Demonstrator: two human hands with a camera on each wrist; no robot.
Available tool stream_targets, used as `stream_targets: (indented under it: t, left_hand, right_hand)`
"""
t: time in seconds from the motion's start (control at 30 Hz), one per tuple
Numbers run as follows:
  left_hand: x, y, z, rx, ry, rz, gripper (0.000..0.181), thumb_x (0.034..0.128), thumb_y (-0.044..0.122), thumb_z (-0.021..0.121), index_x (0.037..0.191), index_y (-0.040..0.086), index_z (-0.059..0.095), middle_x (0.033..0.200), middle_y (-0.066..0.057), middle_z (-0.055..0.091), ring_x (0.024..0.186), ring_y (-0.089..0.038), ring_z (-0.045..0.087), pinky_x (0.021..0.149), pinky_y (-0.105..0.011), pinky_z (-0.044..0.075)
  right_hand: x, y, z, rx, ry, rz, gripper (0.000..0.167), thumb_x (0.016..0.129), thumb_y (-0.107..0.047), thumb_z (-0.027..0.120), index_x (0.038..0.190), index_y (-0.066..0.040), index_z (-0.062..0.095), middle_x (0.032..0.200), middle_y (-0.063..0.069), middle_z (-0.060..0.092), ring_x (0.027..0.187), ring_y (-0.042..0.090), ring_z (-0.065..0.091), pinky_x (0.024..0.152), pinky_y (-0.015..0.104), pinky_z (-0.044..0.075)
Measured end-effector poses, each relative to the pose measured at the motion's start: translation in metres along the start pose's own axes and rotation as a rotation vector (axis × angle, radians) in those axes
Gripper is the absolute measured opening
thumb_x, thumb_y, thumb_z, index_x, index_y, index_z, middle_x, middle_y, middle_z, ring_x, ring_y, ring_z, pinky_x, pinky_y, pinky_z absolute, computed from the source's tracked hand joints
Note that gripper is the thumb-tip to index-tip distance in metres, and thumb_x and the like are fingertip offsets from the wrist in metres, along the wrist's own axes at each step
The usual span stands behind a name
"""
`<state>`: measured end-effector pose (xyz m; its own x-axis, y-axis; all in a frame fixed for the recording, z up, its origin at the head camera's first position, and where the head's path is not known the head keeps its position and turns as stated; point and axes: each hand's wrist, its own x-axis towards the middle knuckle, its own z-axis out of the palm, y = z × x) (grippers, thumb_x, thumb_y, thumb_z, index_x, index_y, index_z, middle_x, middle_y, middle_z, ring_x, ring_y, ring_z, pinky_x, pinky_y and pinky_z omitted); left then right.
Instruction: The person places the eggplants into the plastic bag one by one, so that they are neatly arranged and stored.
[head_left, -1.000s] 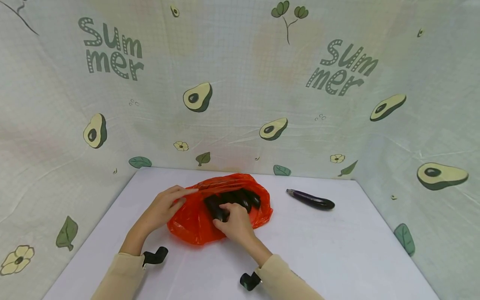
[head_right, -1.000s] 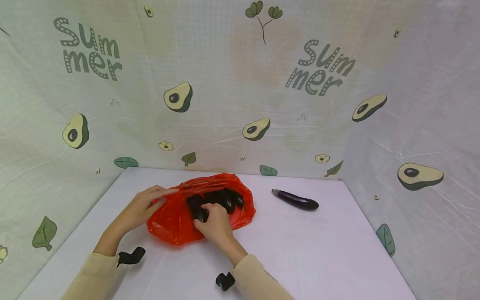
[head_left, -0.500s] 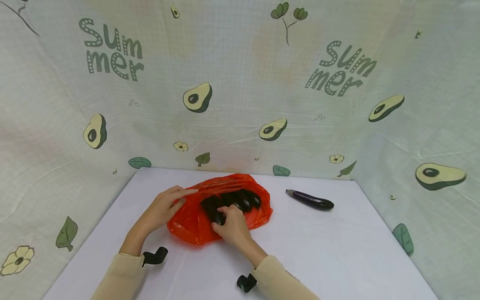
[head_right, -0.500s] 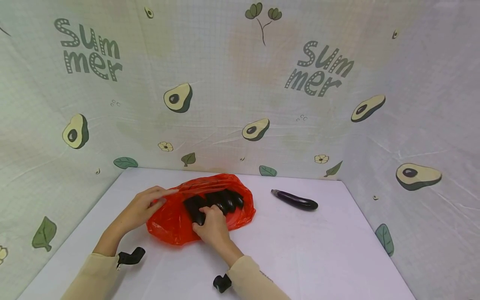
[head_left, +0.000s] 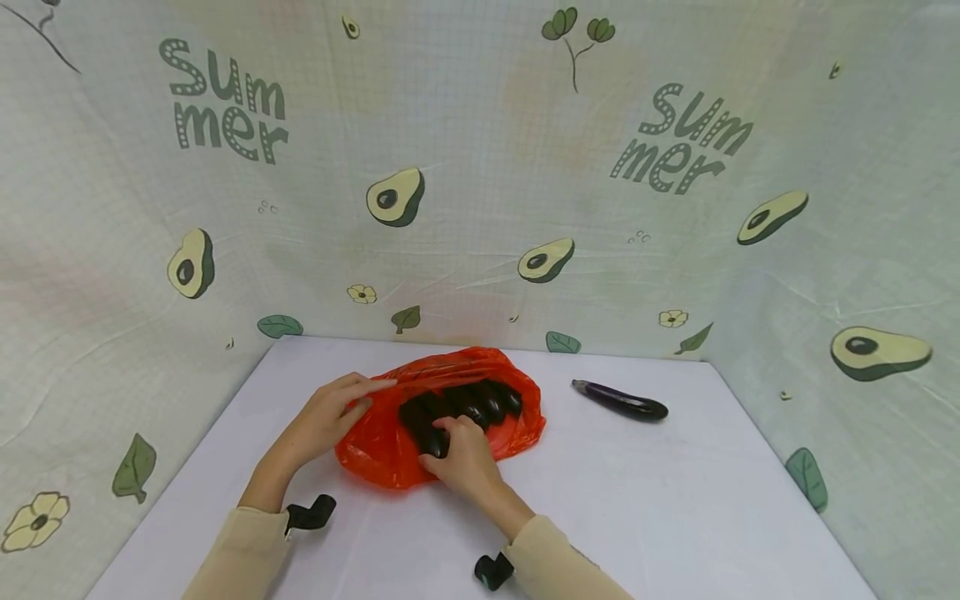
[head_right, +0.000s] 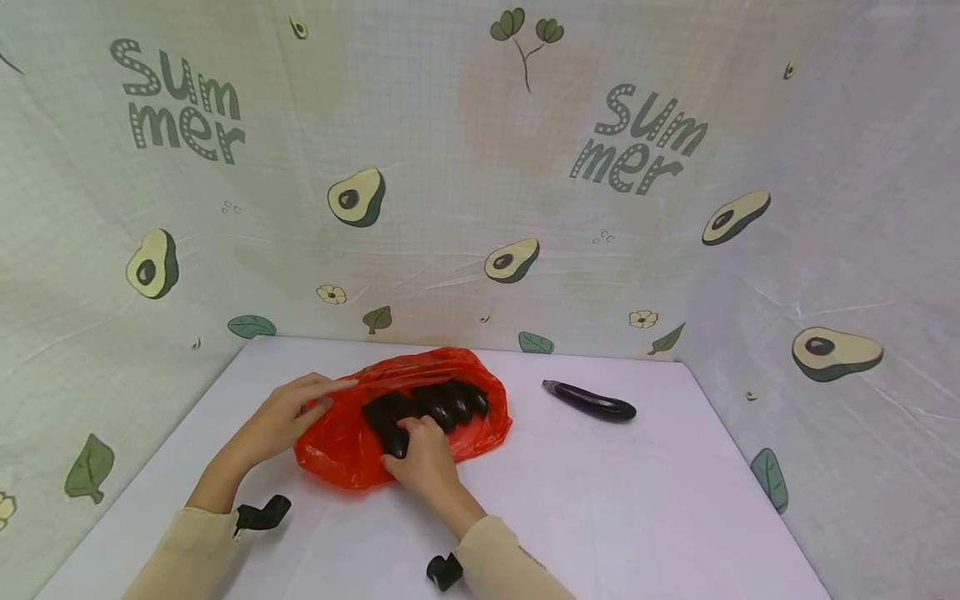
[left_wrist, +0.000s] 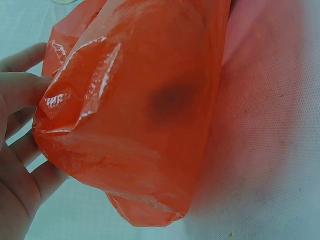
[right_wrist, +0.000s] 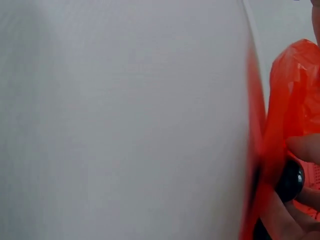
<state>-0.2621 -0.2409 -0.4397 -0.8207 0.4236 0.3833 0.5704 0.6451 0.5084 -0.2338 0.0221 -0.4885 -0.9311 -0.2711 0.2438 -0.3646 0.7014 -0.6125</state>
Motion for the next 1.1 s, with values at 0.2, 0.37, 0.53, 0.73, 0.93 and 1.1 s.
stream_targets:
  t: [0.2, 0.37, 0.53, 0.73, 0.93, 1.1]
  left_hand:
    - [0.0, -0.001, 0.001, -0.002, 0.01, 0.005, 0.053, 0.0987, -0.006, 0.069, 0.142, 0.026, 0.07, 0.114, 0.005, 0.069, 0.104, -0.017, 0.065, 0.089, -0.038, 0.063]
    - [-0.001, -0.001, 0.001, 0.001, 0.001, 0.01, 0.054, 0.0986, -0.006, 0.068, 0.142, 0.026, 0.069, 0.114, 0.005, 0.069, 0.102, -0.015, 0.064, 0.088, -0.036, 0.062]
    - [0.0, -0.002, 0.001, -0.001, 0.004, 0.014, 0.054, 0.0988, -0.005, 0.069, 0.143, 0.026, 0.069, 0.114, 0.005, 0.069, 0.101, -0.015, 0.063, 0.087, -0.035, 0.062]
    - [0.0, 0.0, -0.001, 0.002, 0.005, 0.011, 0.053, 0.0986, -0.005, 0.069, 0.142, 0.025, 0.069, 0.114, 0.004, 0.069, 0.101, -0.016, 0.064, 0.087, -0.035, 0.062]
    - [0.0, 0.002, -0.001, -0.001, -0.027, -0.022, 0.053, 0.1006, -0.003, 0.067, 0.144, 0.027, 0.067, 0.114, 0.005, 0.067, 0.102, -0.015, 0.062, 0.088, -0.034, 0.062]
    - [0.0, 0.004, -0.001, -0.007, -0.03, -0.025, 0.052, 0.1007, -0.003, 0.067, 0.144, 0.025, 0.068, 0.115, 0.004, 0.068, 0.104, -0.017, 0.063, 0.088, -0.035, 0.062]
  right_hand:
    - [-0.001, -0.001, -0.005, 0.008, -0.013, -0.032, 0.046, 0.085, -0.019, 0.085, 0.128, -0.004, 0.074, 0.119, 0.013, 0.072, 0.11, 0.027, 0.067, 0.096, 0.045, 0.061]
    - [0.002, 0.001, -0.002, -0.006, 0.024, -0.032, 0.041, 0.086, -0.021, 0.088, 0.123, -0.005, 0.076, 0.11, 0.009, 0.072, 0.099, 0.021, 0.067, 0.087, 0.037, 0.062]
    - [0.006, 0.003, 0.001, 0.006, 0.046, -0.021, 0.041, 0.087, -0.023, 0.09, 0.122, -0.006, 0.077, 0.106, 0.01, 0.07, 0.093, 0.017, 0.062, 0.082, 0.032, 0.06]
    - [0.007, 0.005, -0.004, 0.013, 0.033, -0.016, 0.042, 0.088, -0.026, 0.089, 0.123, -0.007, 0.076, 0.106, 0.011, 0.071, 0.093, 0.018, 0.064, 0.081, 0.031, 0.061]
    - [0.003, 0.011, -0.028, -0.003, 0.057, -0.046, 0.037, 0.093, -0.024, 0.083, 0.124, -0.007, 0.075, 0.102, 0.009, 0.072, 0.089, 0.017, 0.063, 0.076, 0.029, 0.059]
    - [-0.003, 0.028, -0.066, -0.023, 0.107, -0.081, 0.03, 0.093, -0.016, 0.08, 0.122, -0.006, 0.076, 0.096, 0.004, 0.072, 0.081, 0.016, 0.063, 0.072, 0.026, 0.056]
